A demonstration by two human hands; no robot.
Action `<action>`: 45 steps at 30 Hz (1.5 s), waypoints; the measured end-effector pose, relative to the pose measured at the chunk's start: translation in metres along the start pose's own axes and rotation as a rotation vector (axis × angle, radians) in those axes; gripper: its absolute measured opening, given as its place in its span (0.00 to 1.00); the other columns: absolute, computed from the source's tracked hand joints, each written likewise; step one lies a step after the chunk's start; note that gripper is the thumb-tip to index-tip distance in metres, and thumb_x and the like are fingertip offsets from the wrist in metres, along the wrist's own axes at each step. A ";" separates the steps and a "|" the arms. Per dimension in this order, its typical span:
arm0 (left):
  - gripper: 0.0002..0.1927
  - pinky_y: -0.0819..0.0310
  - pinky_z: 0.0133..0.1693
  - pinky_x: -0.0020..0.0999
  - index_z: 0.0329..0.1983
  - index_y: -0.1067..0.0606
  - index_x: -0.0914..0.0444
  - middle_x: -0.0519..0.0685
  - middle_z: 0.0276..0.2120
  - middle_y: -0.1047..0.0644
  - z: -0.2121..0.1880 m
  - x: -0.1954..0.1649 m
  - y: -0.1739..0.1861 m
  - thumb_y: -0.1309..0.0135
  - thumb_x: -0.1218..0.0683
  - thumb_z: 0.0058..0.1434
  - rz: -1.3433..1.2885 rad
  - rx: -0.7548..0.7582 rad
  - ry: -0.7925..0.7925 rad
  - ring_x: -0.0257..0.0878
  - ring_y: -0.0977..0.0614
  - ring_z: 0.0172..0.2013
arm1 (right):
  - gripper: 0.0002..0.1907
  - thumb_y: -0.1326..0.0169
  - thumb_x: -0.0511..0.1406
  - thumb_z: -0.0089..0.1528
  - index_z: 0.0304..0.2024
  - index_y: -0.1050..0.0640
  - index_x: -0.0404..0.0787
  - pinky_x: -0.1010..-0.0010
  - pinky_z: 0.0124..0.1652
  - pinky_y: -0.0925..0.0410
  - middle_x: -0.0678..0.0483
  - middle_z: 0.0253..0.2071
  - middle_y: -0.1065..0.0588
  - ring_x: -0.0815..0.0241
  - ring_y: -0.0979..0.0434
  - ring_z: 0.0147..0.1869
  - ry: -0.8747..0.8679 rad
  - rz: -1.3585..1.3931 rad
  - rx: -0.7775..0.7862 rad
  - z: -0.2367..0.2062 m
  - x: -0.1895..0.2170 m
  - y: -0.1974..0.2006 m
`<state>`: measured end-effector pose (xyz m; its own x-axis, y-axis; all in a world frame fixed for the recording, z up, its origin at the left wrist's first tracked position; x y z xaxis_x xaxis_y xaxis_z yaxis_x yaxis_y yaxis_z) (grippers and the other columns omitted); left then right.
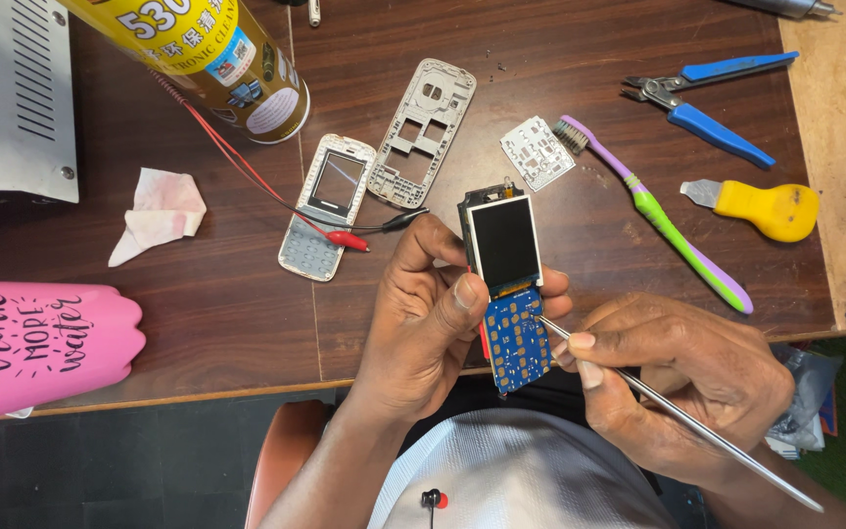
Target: The person attaches power clips to a disassembled mobile phone mainboard, then holds the board and uses tweezers to press keypad buttons, navigating the phone's menus as the screen powers on and displays different interfaces.
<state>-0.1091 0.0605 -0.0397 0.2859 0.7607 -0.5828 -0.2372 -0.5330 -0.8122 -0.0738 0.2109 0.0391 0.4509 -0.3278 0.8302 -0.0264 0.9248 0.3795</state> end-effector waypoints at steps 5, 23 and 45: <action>0.16 0.14 0.52 0.50 0.52 0.39 0.60 0.68 0.51 0.21 0.001 0.000 0.000 0.45 0.52 0.73 0.005 0.004 -0.005 0.57 0.17 0.53 | 0.09 0.40 0.23 0.55 0.39 0.21 0.34 0.79 0.31 0.24 0.48 0.34 0.19 0.60 0.13 0.39 0.013 -0.003 -0.001 -0.001 0.000 0.000; 0.16 0.14 0.51 0.50 0.51 0.39 0.60 0.68 0.50 0.21 0.001 0.001 0.001 0.45 0.52 0.73 -0.004 -0.003 -0.001 0.57 0.17 0.53 | 0.09 0.42 0.23 0.56 0.40 0.22 0.32 0.79 0.34 0.23 0.43 0.37 0.19 0.61 0.14 0.39 0.009 0.046 0.017 -0.001 -0.002 -0.003; 0.18 0.14 0.48 0.50 0.51 0.39 0.60 0.69 0.50 0.21 -0.003 0.005 -0.001 0.42 0.51 0.71 -0.070 -0.002 0.040 0.56 0.16 0.51 | 0.08 0.42 0.23 0.59 0.40 0.23 0.33 0.78 0.34 0.24 0.45 0.36 0.19 0.64 0.15 0.38 0.023 0.072 -0.008 -0.004 0.006 0.003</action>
<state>-0.1048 0.0637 -0.0419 0.3384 0.7811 -0.5248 -0.2138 -0.4793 -0.8512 -0.0676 0.2120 0.0436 0.4681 -0.2562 0.8457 -0.0522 0.9474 0.3158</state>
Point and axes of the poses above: each hand's wrist, its own z-axis towards the middle knuckle, its own y-axis out of the back of the hand, x = y × z, the point moved 10 cm from there along z, towards the middle knuckle
